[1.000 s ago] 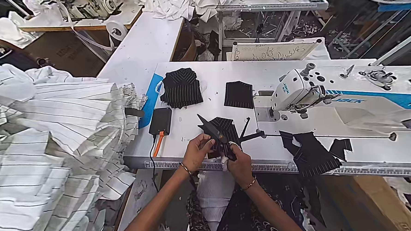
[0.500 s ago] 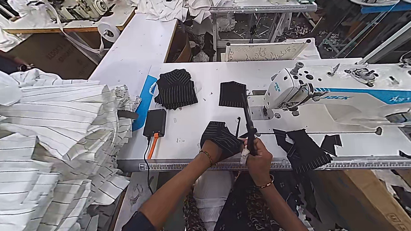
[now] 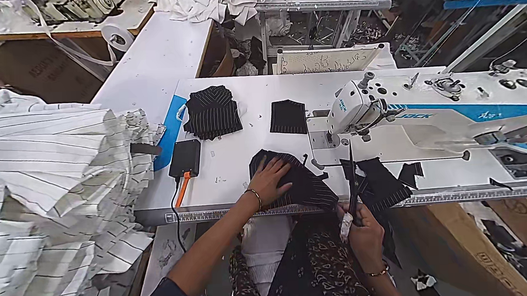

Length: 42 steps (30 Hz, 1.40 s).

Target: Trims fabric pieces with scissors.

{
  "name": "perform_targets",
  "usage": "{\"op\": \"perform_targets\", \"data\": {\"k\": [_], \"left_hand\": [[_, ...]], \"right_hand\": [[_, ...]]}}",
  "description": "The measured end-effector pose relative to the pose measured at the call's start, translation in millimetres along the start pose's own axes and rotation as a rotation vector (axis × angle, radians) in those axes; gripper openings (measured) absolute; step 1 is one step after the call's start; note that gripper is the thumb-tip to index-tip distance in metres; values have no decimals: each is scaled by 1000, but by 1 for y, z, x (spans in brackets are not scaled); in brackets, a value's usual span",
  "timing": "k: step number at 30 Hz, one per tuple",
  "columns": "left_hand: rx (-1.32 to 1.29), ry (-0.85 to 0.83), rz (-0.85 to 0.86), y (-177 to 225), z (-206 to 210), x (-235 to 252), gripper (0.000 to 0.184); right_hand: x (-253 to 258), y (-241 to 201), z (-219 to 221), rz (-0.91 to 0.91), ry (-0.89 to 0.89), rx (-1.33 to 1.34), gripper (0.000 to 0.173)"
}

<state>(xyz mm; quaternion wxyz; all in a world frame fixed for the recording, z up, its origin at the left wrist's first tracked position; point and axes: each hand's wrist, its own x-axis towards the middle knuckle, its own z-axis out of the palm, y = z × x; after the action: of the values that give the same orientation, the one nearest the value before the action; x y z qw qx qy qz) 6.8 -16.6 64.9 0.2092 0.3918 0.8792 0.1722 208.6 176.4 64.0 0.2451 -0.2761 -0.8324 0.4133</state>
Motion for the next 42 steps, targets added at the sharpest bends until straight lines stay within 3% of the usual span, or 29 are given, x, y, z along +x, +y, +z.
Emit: {"op": "perform_targets", "data": {"k": [4,9,12,16,19,23,25,31,33,36,38,42], "left_hand": [[52,18,-23,-8,-2,2,74],[81,39,-84,-24,-1,-7,85],[91,32,-101,-26,-4,-14,83],[118,-3,-117,-23,-11,-8,85],[105,41,-89,-23,-9,-5,92],[96,79,-38,-30,-3,-6,102],[99,49,-24,-31,-4,-3,102],[86,40,-18,-35,-6,2,106],[38,179,56,-38,0,-2,93],[21,352,229,-43,11,-7,63],[24,282,237,-43,10,-7,60],[14,172,202,-40,6,-5,60]], "right_hand": [[-21,-3,-21,130,-170,149,18],[-47,-23,-39,540,-614,451,14],[-60,-12,-45,555,-898,543,24],[-60,-11,-42,588,-1112,517,37],[-47,-19,-35,638,-1054,570,35],[-37,-19,-28,700,-684,794,41],[-31,-16,-33,693,-583,786,41],[-40,-13,-76,654,-899,523,25],[-52,-7,-85,663,-945,462,23],[-65,0,-88,689,-862,398,22],[-66,1,-85,668,-838,309,24],[-58,-3,-63,586,-960,150,36]]}}
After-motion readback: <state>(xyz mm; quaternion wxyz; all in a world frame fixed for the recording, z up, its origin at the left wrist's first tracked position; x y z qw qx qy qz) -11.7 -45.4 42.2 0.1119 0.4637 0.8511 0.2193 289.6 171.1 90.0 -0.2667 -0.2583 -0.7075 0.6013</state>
